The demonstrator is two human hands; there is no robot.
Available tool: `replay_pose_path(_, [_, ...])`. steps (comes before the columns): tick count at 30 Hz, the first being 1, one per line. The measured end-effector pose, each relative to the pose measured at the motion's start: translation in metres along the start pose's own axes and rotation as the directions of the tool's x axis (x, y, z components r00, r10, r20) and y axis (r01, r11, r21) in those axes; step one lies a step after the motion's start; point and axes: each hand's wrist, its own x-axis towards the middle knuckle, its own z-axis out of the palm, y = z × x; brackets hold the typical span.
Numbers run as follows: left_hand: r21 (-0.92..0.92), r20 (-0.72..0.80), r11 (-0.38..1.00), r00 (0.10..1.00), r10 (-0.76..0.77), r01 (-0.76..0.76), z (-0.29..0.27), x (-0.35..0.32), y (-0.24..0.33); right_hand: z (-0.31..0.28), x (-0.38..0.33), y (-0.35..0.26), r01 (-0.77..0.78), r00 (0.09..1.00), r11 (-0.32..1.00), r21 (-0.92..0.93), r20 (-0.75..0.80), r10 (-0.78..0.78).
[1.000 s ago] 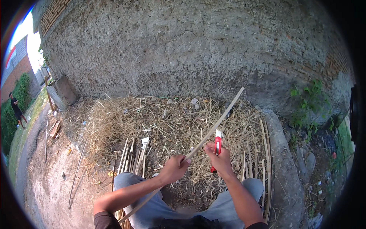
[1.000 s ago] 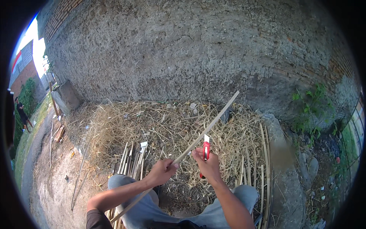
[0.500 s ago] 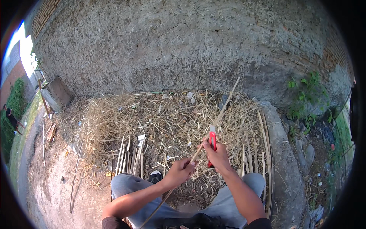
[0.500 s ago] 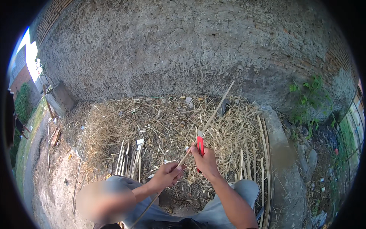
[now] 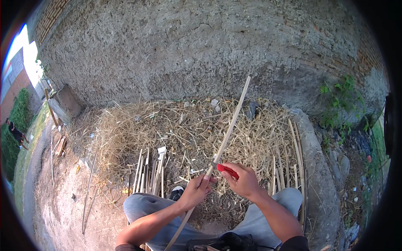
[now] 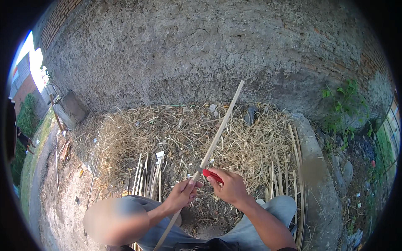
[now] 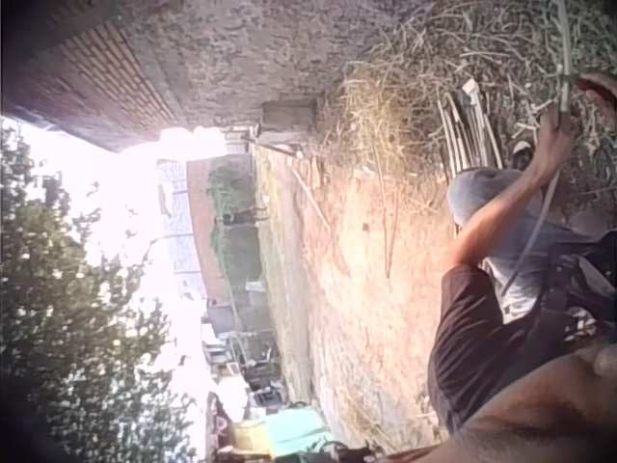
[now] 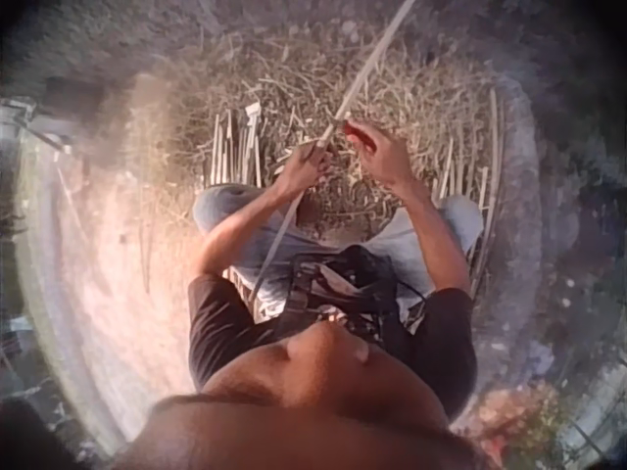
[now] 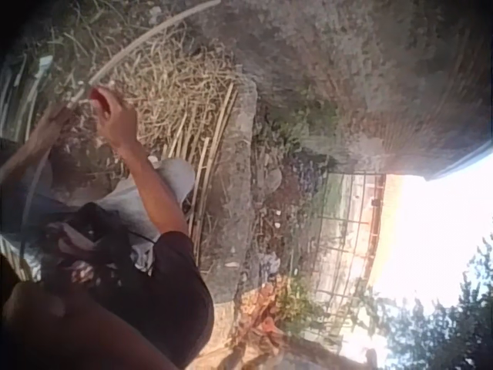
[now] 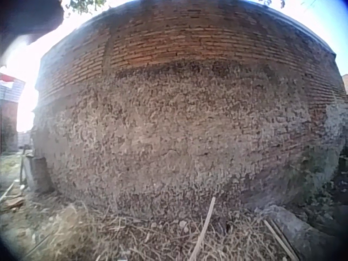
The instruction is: The person shaves a bamboo stick with a utility knife, scrapes it with a machete, and continues shaving it with the utility knife.
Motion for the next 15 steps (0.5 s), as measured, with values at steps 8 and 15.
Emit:
replay_pose_path(8, [0.016,-0.013,0.999,0.999,-0.031,0.031,0.001,0.000,0.003,0.003,-0.006,-0.004,0.068,0.996,0.988,-0.142,0.074,-0.058])
replay_pose_path(15, [0.168,-0.043,0.981,0.994,0.102,-0.093,0.004,-0.002,-0.010,-0.001,-0.011,-0.013,0.092,0.995,0.972,-0.217,-0.025,-0.099])
